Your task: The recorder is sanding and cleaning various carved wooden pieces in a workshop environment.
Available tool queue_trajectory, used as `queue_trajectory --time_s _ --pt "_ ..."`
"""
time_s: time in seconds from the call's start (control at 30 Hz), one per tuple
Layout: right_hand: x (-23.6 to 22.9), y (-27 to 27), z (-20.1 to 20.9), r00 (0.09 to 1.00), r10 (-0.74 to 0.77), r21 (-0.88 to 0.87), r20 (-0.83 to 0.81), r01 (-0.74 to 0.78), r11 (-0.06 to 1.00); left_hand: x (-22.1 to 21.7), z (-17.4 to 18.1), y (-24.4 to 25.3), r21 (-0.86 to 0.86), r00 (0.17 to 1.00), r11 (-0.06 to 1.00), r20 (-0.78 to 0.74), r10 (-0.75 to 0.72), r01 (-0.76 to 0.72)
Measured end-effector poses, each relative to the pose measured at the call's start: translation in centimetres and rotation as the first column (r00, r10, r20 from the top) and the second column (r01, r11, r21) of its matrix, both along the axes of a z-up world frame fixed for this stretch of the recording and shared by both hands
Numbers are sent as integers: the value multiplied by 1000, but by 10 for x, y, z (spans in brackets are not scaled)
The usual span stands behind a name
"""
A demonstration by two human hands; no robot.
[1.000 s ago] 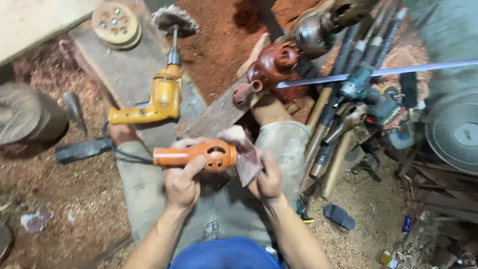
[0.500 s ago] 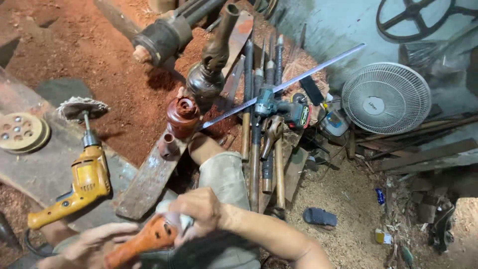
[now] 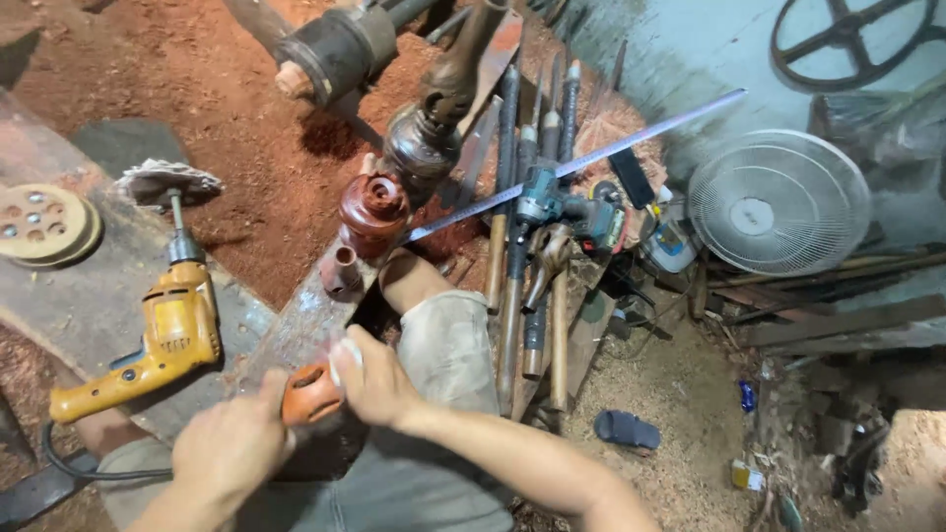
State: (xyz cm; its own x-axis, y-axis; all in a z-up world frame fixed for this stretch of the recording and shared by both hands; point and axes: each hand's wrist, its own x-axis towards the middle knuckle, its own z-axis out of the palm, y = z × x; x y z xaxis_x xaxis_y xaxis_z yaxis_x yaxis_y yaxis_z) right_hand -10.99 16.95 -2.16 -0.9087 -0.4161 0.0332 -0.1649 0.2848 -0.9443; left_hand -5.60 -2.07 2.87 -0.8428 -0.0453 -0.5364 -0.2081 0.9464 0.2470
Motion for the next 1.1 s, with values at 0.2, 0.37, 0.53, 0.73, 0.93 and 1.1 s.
queue_trajectory --time_s 0.2,0.37,0.53,0.73,0.93,1.1 --pt "-6 0 29 997 0 -9 -80 -1 1000 -2 10 -7 -2 938 992 -324 -121 127" --pt "-14 53 94 372 623 172 -688 -750 638 31 18 7 848 967 502 -41 -252 167" --pt "-36 60 79 410 677 182 -611 -760 624 35 3 -3 952 950 285 184 -251 -110" --pt "-23 72 53 731 530 -109 -431 -625 773 37 27 -11 890 899 252 419 -126 -380" --pt "-13 60 62 510 557 64 -656 -697 714 45 -16 26 875 825 236 479 -301 -422" --pt "6 75 0 871 422 90 -252 -413 906 33 1 37 717 998 697 62 -22 -29"
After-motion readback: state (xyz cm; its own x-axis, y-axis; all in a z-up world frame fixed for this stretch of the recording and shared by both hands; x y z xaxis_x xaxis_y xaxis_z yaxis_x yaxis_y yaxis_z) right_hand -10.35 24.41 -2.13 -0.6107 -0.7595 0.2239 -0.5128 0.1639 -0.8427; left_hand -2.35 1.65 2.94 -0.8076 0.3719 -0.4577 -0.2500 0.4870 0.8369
